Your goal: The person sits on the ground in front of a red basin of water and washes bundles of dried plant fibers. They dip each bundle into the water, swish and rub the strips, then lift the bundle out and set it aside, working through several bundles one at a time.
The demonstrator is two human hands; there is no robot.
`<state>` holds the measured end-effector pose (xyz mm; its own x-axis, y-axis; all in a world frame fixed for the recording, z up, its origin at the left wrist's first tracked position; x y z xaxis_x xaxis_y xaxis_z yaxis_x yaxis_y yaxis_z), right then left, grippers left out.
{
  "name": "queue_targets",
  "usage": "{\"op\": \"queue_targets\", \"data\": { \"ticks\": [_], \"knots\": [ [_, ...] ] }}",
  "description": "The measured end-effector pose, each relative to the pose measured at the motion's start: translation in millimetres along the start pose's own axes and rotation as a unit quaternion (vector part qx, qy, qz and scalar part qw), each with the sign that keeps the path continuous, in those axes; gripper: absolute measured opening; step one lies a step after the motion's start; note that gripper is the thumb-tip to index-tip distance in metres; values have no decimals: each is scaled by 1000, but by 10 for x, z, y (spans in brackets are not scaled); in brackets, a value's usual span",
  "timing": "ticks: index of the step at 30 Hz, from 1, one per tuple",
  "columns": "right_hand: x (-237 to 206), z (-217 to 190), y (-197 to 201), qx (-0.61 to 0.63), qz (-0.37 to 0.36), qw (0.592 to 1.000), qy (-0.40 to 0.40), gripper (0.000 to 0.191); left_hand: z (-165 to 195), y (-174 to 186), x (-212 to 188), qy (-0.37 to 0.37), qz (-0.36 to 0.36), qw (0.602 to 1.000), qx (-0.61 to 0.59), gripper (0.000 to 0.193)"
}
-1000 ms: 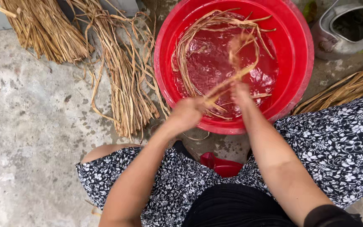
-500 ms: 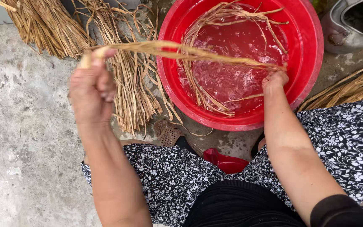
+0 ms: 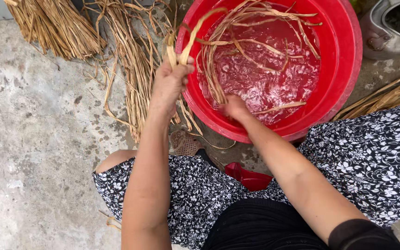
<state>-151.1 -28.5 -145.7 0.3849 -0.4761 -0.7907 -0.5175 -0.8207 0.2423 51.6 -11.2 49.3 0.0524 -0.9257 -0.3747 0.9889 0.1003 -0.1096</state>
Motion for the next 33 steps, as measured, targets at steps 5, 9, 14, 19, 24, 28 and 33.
{"op": "queue_targets", "data": {
  "ticks": [5,9,14,19,24,28,33],
  "knots": [
    [-37,646,727,294,96,951,8,16,-85,-29,-48,1,6,994,-108,19],
    [-15,750,846,131,275,951,-62,14,-234,16,30,27,13,998,-59,24],
    [-75,277,346,325,9,941,89,14,-621,-194,274,77,-33,996,12,28],
    [-388,-288,282,436,39,874,212,15,-1039,-412,359,100,-27,947,306,35],
    [-326,-387,147,390,70,885,243,13,-1223,-542,378,168,-100,931,308,47],
    [-145,-286,35,355,104,882,290,23,-1115,-630,257,131,-69,848,509,38],
    [-102,-12,152,381,75,916,104,14,-767,-829,-96,228,-215,823,474,47]
  ]
}}
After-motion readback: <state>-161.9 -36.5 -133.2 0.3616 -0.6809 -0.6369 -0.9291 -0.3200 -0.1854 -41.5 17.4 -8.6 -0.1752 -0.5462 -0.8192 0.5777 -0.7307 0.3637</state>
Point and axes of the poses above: each hand's wrist, its own x-axis towards the middle knuckle, its own y-axis out of the back of the hand, z = x × y, the point moved 2 cm from there along x, towards the middle knuckle, and after that the axes turned 12 degrees about -z, right-handed, at the moved point
